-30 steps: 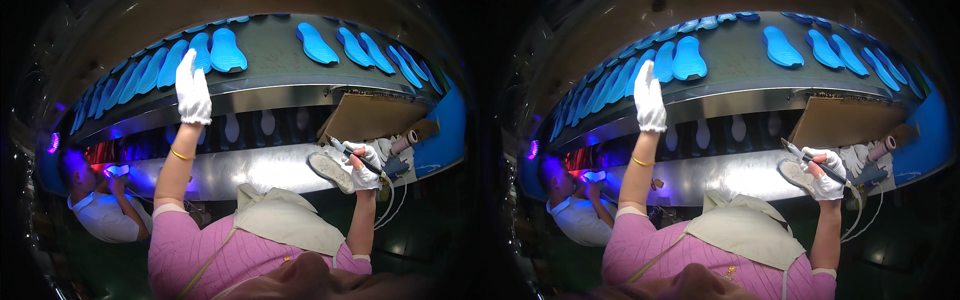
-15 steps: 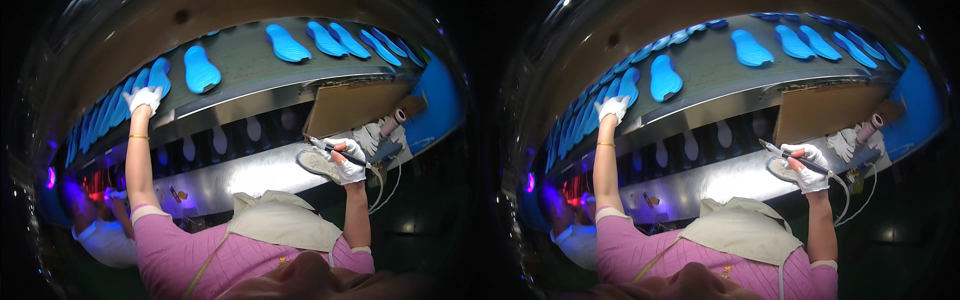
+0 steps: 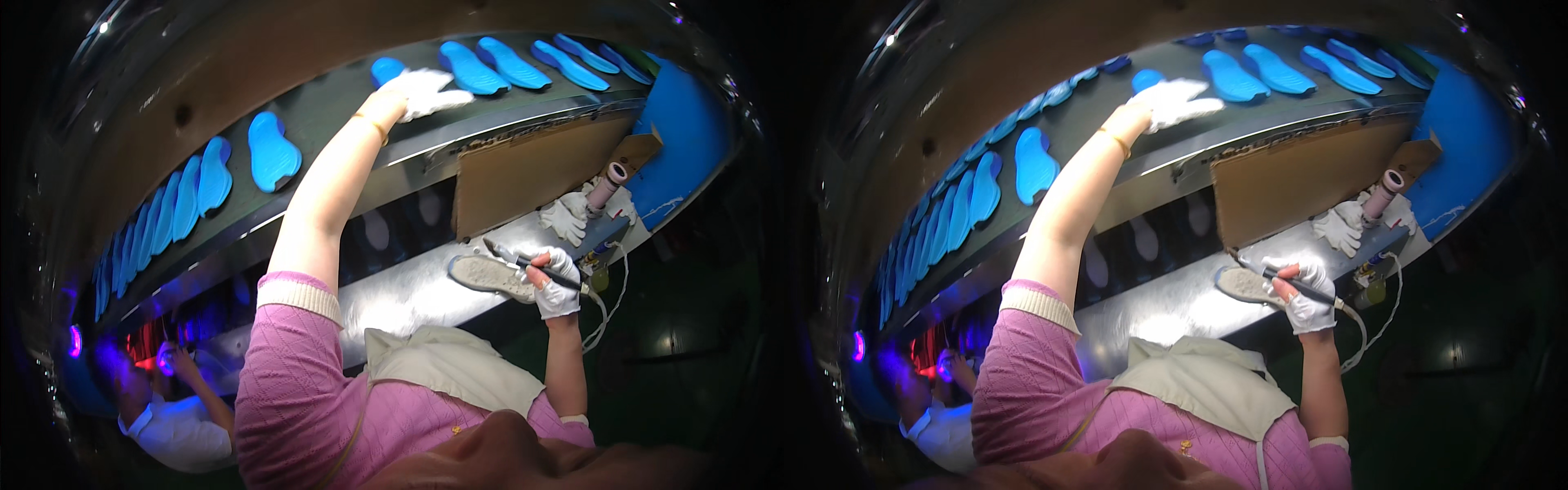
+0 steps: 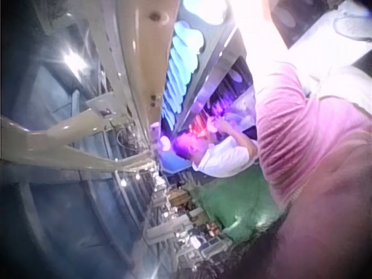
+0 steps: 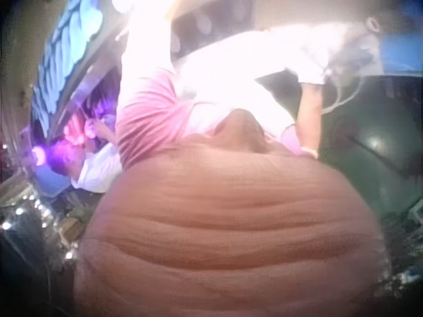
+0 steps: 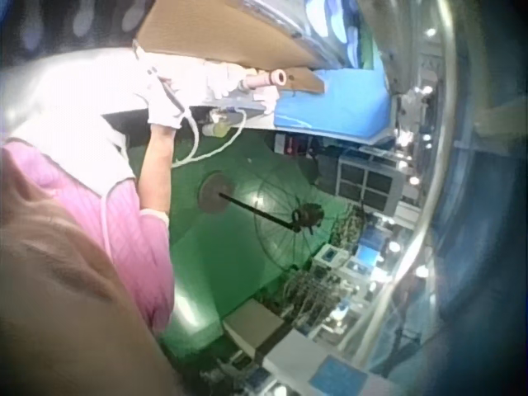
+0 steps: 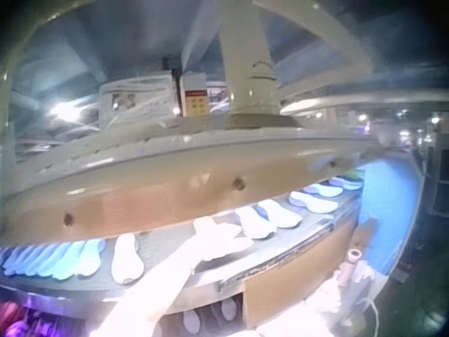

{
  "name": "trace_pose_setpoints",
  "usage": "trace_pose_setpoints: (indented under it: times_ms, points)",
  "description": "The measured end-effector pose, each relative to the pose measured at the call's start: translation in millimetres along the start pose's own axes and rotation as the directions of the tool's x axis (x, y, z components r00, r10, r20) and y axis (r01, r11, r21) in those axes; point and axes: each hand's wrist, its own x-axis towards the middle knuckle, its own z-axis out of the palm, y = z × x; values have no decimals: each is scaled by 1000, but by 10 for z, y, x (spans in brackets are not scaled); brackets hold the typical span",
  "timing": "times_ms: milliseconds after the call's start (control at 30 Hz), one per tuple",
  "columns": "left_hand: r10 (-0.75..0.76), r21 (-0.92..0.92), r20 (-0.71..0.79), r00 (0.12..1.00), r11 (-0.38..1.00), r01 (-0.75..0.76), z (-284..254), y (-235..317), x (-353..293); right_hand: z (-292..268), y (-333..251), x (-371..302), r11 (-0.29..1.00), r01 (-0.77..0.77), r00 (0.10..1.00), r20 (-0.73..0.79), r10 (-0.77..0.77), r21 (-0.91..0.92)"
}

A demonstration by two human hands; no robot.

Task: The person takes shoe soles from a conveyor and applies adhesive to them using a brush tool.

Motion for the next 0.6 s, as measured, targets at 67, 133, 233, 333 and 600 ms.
trace_pose_setpoints:
  times_ms: [67,133,233,333,600]
  points:
    - [-87,70,124,989,994,79,9,-58,-50,-158,7,-77,998,-16,997,-81,11,-57]
    - [-73,80,98,992,995,65,-17,-175,-149,-294,22,-145,999,-31,992,-124,26,-35]
    - [-97,233,198,975,971,49,-148,-405,-236,-434,66,-207,996,-75,980,-188,65,-49]
    - [-211,284,215,953,948,146,-234,-419,-57,-520,98,-215,989,-41,977,-213,10,-139]
    - [135,108,-69,988,986,-128,186,614,1204,-736,184,-163,997,-45,968,-248,30,-55]
